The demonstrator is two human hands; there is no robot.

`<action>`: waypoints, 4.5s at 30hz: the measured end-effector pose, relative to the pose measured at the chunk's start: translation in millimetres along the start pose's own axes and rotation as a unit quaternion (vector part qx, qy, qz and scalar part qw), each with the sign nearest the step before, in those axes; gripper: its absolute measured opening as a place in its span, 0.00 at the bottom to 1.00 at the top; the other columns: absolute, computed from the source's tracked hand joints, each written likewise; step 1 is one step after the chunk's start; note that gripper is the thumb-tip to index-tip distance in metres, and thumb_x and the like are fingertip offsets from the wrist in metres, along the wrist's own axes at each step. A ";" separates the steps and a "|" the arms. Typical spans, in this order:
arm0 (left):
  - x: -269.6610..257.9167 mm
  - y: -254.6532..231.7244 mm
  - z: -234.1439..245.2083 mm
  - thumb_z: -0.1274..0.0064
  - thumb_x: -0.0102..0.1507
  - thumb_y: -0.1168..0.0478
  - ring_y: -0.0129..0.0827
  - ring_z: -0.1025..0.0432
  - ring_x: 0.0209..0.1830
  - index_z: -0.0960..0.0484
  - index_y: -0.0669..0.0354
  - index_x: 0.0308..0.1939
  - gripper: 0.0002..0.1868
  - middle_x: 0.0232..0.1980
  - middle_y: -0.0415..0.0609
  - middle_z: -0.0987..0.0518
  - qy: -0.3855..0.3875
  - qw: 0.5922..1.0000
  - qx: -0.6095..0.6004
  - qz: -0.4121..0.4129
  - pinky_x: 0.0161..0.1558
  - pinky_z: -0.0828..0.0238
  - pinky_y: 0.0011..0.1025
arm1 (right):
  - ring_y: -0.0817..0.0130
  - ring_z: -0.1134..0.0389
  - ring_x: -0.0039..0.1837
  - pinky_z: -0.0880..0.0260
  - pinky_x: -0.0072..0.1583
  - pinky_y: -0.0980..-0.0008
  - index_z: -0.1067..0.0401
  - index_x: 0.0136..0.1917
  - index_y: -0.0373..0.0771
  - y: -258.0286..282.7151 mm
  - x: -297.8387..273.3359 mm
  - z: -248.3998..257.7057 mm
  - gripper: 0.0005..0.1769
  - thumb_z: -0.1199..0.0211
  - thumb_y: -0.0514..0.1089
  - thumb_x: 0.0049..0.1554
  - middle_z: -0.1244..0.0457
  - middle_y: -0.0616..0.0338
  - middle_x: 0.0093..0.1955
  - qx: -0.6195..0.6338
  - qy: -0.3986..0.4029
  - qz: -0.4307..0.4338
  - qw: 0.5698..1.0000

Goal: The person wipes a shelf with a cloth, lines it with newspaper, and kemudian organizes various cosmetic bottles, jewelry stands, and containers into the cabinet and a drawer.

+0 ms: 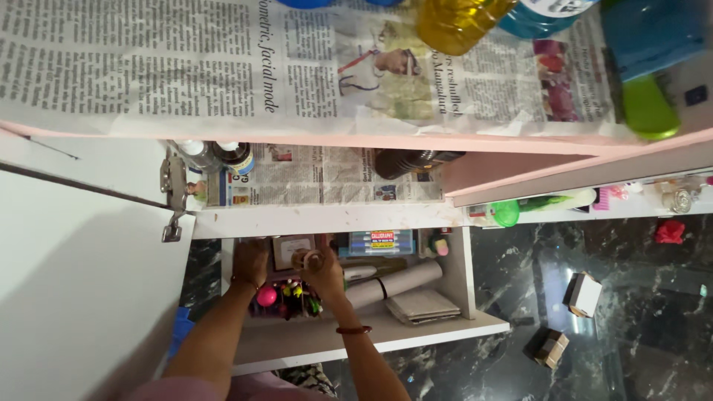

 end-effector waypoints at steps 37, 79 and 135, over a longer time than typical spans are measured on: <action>-10.9 42.3 15.0 0.42 0.51 0.64 0.53 0.23 0.49 0.16 0.52 0.48 0.20 0.48 0.55 0.16 -0.039 0.943 -0.307 0.119 0.51 0.25 0.45 | 0.42 0.29 0.57 0.27 0.54 0.49 0.34 0.61 0.39 51.5 33.0 -121.9 0.31 0.31 0.38 0.44 0.33 0.43 0.56 -0.085 0.156 0.257 0.950; -86.3 -147.4 643.7 0.40 0.63 0.68 0.44 0.25 0.42 0.16 0.60 0.45 0.07 0.41 0.49 0.20 -0.546 0.658 -0.387 -0.345 0.44 0.27 0.39 | 0.48 0.40 0.75 0.36 0.72 0.55 0.53 0.78 0.22 465.9 103.6 483.6 0.51 0.19 0.40 0.59 0.44 0.31 0.74 -0.070 -0.421 0.467 0.774; 172.8 -93.1 274.0 0.27 0.40 0.55 0.42 0.18 0.49 0.19 0.63 0.57 0.41 0.50 0.56 0.13 -0.156 0.781 -0.590 -0.135 0.55 0.24 0.36 | 0.64 0.32 0.68 0.27 0.65 0.64 0.33 0.71 0.37 171.2 -116.8 319.5 0.35 0.30 0.28 0.51 0.33 0.51 0.67 0.288 0.009 -0.014 0.957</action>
Point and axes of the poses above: each hand's wrist, its own x-axis towards the middle knuckle, its own z-axis out of the back of the hand, y = z × x, the point moved 1 cm from there along x, towards the middle knuckle
